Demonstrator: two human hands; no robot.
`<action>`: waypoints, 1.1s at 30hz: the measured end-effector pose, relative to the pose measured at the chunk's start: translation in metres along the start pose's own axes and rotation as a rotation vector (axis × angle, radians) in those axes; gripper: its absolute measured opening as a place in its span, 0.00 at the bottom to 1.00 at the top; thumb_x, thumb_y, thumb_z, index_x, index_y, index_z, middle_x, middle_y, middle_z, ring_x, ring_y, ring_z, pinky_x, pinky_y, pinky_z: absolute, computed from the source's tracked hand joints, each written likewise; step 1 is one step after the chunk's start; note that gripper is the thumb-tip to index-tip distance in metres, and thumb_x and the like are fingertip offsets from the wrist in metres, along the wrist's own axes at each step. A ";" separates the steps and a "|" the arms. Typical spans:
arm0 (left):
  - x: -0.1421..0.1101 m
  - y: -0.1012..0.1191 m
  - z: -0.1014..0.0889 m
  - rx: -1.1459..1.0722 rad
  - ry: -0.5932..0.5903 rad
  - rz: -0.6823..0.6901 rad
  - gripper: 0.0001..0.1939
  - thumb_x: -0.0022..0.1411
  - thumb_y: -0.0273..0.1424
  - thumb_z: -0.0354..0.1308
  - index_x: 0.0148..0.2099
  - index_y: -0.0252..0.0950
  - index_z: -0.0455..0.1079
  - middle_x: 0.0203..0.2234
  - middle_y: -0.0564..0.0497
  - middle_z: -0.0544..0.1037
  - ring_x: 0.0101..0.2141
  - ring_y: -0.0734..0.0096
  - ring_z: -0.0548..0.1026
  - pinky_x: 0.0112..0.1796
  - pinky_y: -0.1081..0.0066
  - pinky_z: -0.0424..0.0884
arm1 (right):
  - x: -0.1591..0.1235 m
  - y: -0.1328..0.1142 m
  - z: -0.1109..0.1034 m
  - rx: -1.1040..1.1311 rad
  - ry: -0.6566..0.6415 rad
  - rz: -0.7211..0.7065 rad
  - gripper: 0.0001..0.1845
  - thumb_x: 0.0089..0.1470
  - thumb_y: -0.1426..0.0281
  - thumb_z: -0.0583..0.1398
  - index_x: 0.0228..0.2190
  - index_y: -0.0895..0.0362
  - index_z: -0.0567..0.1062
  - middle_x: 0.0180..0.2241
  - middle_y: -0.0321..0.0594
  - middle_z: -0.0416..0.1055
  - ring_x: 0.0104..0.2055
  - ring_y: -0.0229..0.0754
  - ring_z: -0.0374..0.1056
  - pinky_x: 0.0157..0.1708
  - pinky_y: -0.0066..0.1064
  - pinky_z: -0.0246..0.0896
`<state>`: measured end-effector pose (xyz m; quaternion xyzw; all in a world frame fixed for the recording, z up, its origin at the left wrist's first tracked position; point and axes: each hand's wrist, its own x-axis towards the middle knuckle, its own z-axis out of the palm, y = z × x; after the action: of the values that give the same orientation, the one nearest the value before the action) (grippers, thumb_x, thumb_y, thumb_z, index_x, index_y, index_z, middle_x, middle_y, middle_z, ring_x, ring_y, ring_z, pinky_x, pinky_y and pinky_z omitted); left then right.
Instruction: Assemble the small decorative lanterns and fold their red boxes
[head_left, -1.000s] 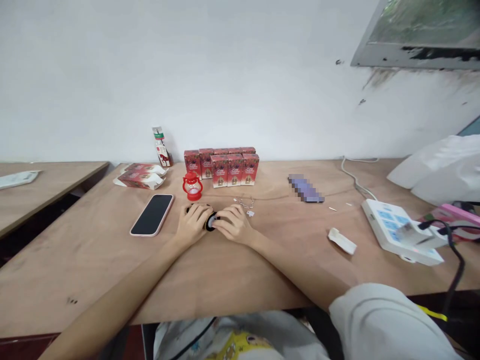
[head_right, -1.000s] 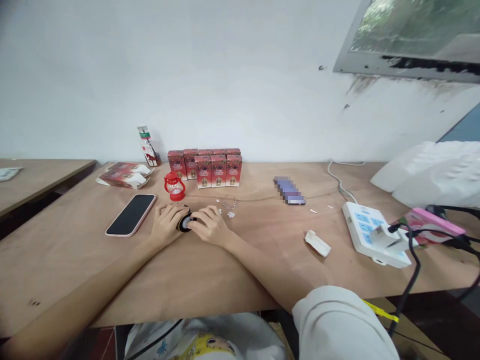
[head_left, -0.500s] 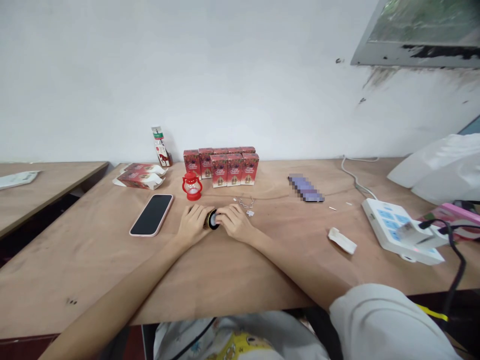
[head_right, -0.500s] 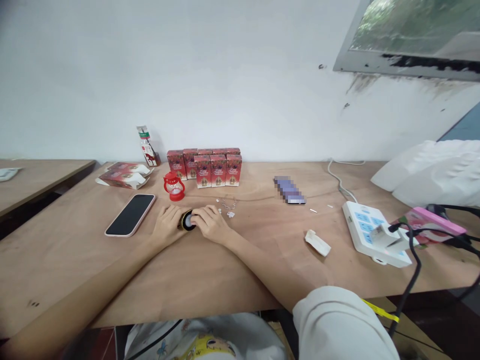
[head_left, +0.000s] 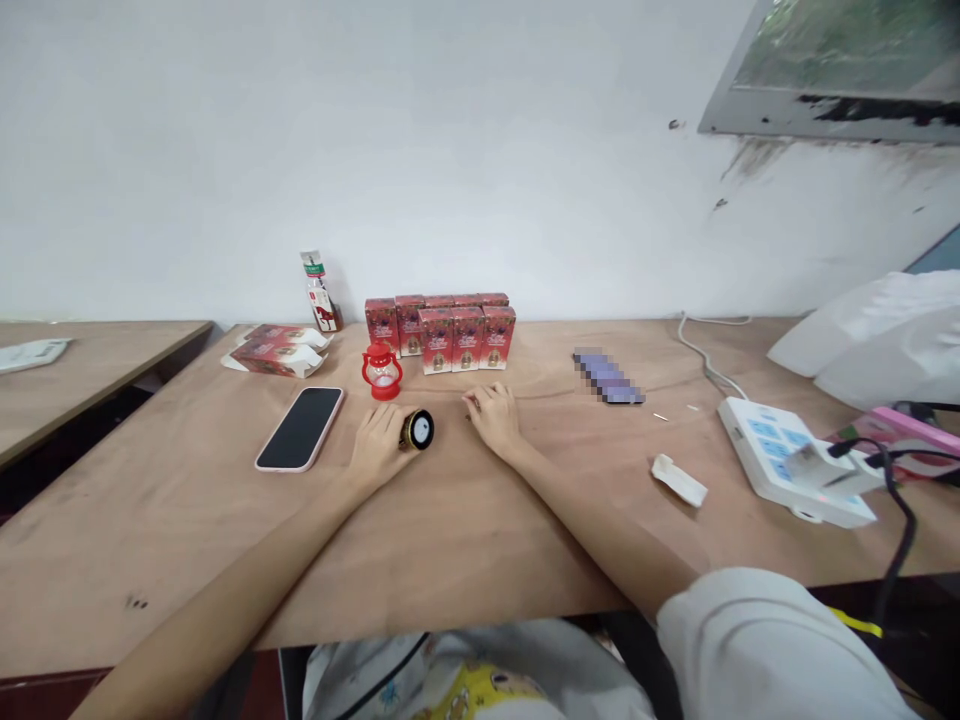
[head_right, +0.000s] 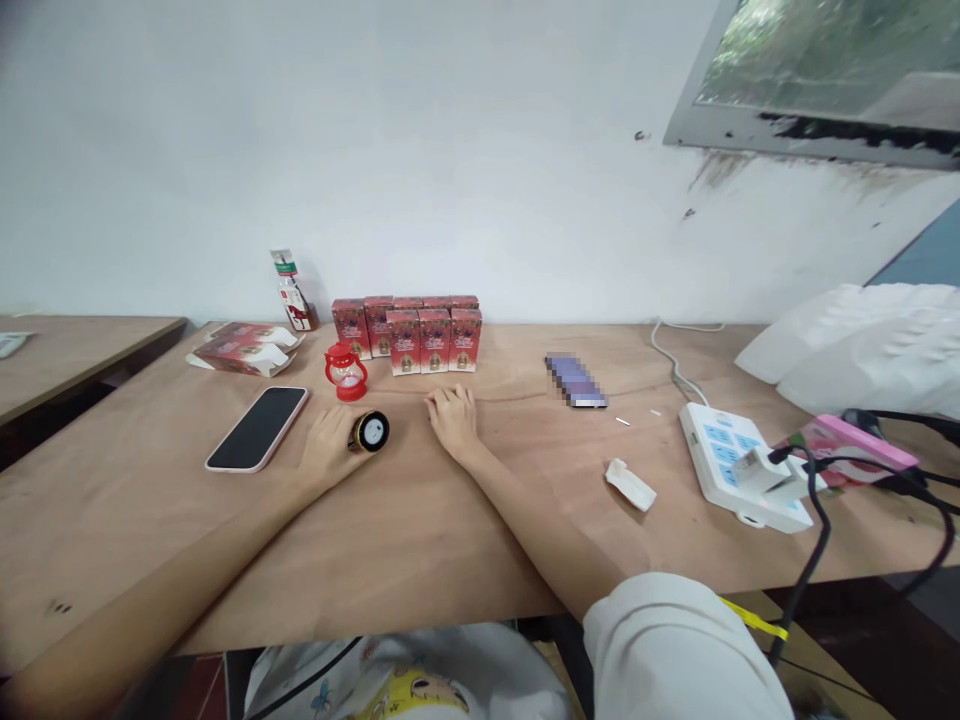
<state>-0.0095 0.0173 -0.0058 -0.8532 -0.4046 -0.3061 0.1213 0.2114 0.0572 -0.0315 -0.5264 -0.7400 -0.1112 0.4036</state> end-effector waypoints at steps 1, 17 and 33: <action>0.000 0.001 0.000 0.004 0.002 0.011 0.15 0.55 0.31 0.54 0.45 0.34 0.66 0.37 0.44 0.76 0.38 0.57 0.73 0.38 0.63 0.67 | 0.000 0.001 0.002 -0.006 -0.006 -0.007 0.09 0.57 0.72 0.57 0.26 0.56 0.74 0.29 0.42 0.76 0.36 0.46 0.62 0.37 0.36 0.51; 0.000 0.002 0.000 0.054 0.052 0.117 0.15 0.58 0.31 0.54 0.47 0.34 0.65 0.35 0.45 0.76 0.36 0.60 0.72 0.35 0.65 0.62 | -0.014 -0.030 -0.017 0.227 0.197 -0.363 0.12 0.61 0.68 0.54 0.30 0.56 0.75 0.29 0.40 0.72 0.32 0.40 0.63 0.36 0.34 0.51; 0.000 0.000 -0.001 0.040 -0.064 0.194 0.15 0.61 0.34 0.53 0.49 0.34 0.66 0.36 0.44 0.76 0.37 0.60 0.70 0.35 0.65 0.60 | -0.017 -0.042 -0.019 0.274 0.118 -0.514 0.15 0.62 0.69 0.51 0.28 0.56 0.74 0.31 0.40 0.71 0.33 0.39 0.62 0.36 0.33 0.52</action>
<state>-0.0095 0.0169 -0.0052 -0.8952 -0.3296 -0.2573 0.1542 0.1861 0.0168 -0.0201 -0.2548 -0.8324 -0.1392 0.4720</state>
